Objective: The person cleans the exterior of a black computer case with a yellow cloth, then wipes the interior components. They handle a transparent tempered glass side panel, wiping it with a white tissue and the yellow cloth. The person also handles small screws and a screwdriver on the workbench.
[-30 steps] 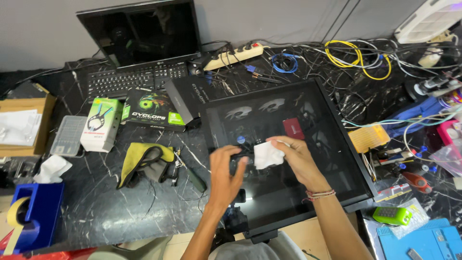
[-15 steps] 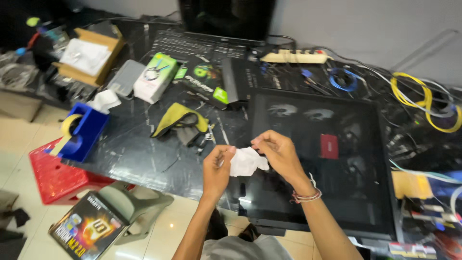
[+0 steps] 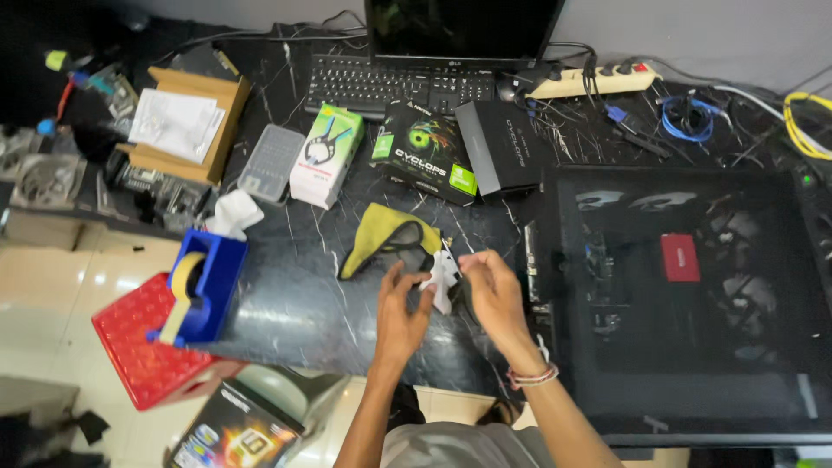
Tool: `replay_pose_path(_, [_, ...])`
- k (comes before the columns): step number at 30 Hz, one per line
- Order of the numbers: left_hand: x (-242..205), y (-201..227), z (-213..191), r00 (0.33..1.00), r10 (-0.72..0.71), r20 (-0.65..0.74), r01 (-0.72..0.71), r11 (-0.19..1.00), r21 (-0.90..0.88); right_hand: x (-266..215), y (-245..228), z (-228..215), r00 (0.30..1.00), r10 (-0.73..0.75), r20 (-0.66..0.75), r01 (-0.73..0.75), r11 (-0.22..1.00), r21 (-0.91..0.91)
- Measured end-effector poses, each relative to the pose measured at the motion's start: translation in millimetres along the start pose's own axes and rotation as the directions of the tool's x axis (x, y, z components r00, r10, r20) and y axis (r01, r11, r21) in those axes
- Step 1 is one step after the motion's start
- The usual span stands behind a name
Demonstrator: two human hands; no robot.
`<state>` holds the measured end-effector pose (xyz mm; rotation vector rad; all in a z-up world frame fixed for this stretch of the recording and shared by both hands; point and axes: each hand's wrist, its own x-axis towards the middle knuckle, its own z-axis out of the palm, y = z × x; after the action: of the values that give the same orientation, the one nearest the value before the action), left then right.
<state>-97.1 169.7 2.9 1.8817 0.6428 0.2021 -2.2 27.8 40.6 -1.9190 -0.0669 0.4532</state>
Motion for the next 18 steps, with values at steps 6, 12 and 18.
replay_pose_path(6, [68,-81,-19,0.982,0.186,-0.018,-0.148,0.834,0.531,2,22,40,0.978,0.206,0.014,-0.206,0.965,0.165])
replay_pose_path(12, [94,-94,-28,0.989,0.146,0.013,-0.126,0.809,0.573,11,34,50,0.983,0.183,0.013,-0.183,0.974,0.134])
replay_pose_path(18, [68,64,-91,0.815,0.580,0.009,-0.580,0.814,0.034,16,-4,62,0.995,0.003,0.099,-0.021,0.984,0.175])
